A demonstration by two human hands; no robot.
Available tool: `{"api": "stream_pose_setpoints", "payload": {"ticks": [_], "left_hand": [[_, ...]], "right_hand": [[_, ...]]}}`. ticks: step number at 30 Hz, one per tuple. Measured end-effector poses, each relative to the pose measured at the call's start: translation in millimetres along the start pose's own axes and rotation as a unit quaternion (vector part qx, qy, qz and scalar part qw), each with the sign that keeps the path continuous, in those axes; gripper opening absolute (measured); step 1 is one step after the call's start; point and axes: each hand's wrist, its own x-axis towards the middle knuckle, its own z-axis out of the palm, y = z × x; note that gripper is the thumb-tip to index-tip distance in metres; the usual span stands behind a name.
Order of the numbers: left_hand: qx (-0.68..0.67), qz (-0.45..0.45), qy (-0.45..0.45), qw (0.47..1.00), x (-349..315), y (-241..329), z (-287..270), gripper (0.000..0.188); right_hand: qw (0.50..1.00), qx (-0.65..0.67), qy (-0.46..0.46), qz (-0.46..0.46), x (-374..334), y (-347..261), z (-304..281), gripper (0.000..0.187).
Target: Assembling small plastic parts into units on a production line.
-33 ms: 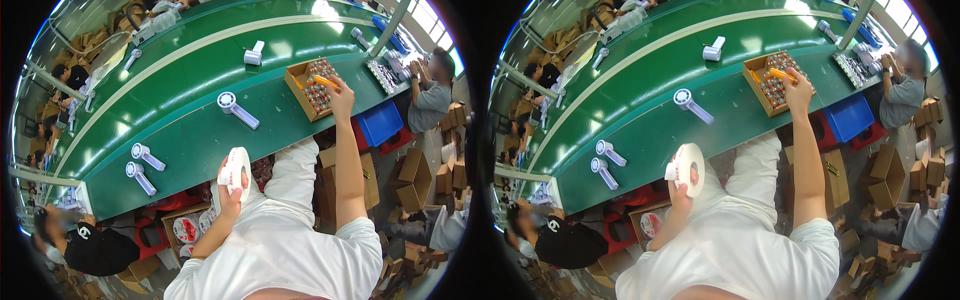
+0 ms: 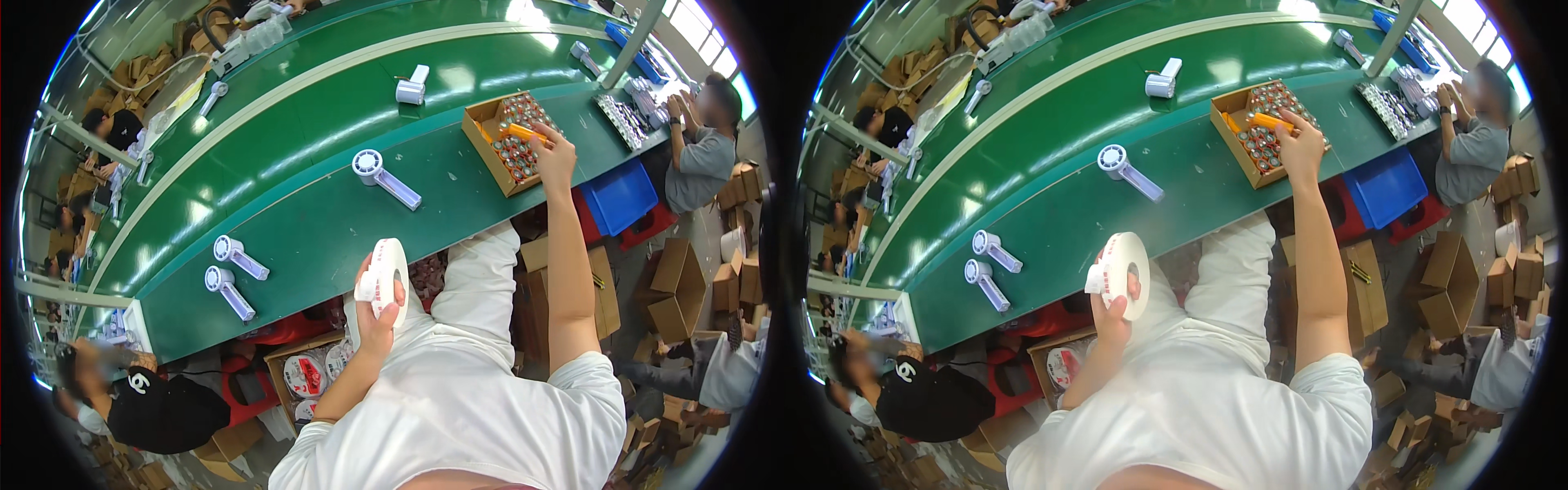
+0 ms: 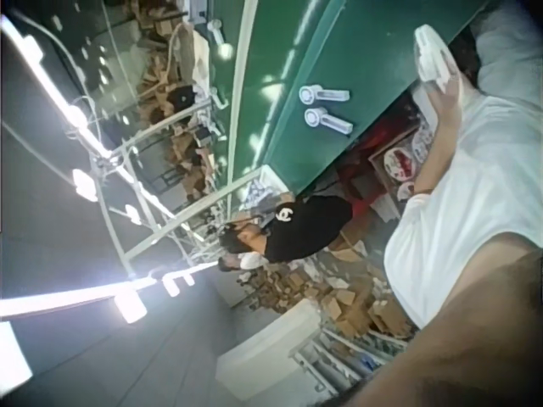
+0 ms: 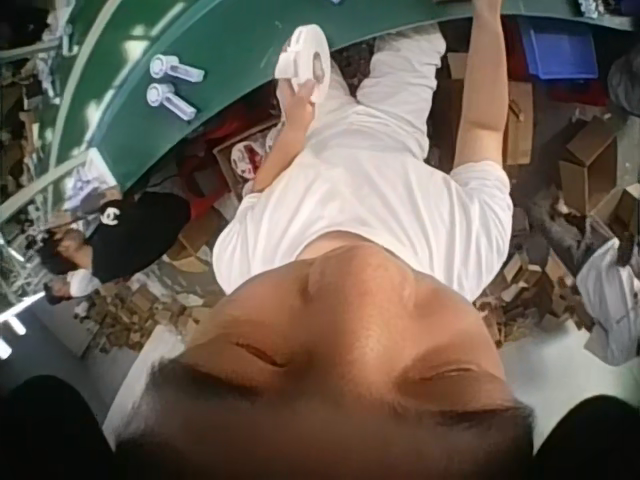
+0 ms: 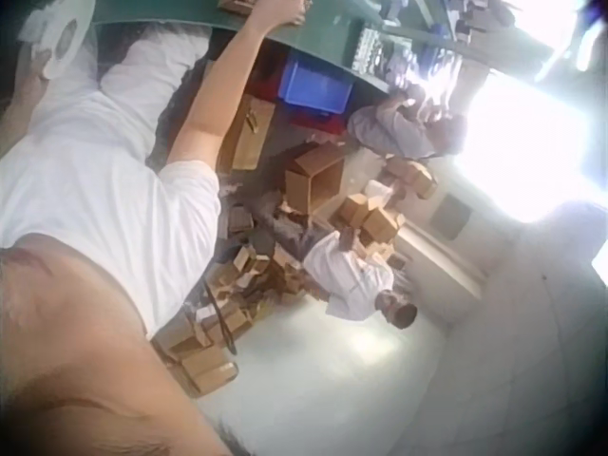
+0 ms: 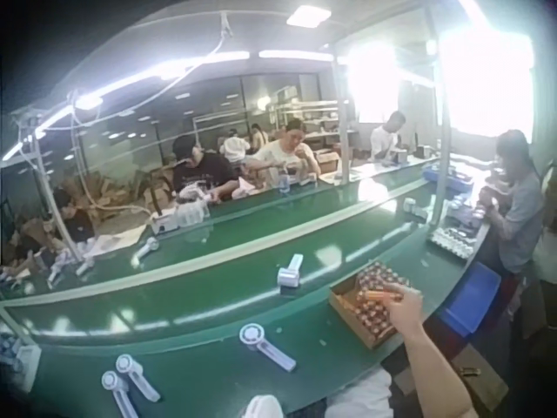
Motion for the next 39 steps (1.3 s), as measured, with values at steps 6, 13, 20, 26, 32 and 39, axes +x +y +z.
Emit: {"api": "stream_pose_setpoints", "payload": {"ticks": [6,13,20,26,32,39], "left_hand": [[-0.009,0.002,0.005,1.0,5,-3,5,0.081],[0.031,0.004,-0.019,0.999,4,-12,-5,0.082],[0.041,0.003,-0.003,0.999,5,-8,-3,0.081],[0.078,0.009,-0.02,0.997,3,-7,-7,0.087],[0.04,0.032,-0.016,0.999,10,-3,-8,0.093],[0.103,0.024,-0.062,0.993,18,3,-3,0.092]], "right_hand": [[0.98,-0.08,0.152,-0.097,13,3,-1,0.025],[0.948,-0.232,0.025,-0.215,12,3,-1,0.03],[0.866,-0.425,-0.187,-0.184,35,3,2,0.029],[0.907,-0.342,-0.138,-0.205,40,-25,-5,0.033],[0.956,-0.217,-0.115,-0.164,23,-19,3,0.029],[0.948,-0.268,-0.167,-0.04,49,-48,5,0.041]]}}
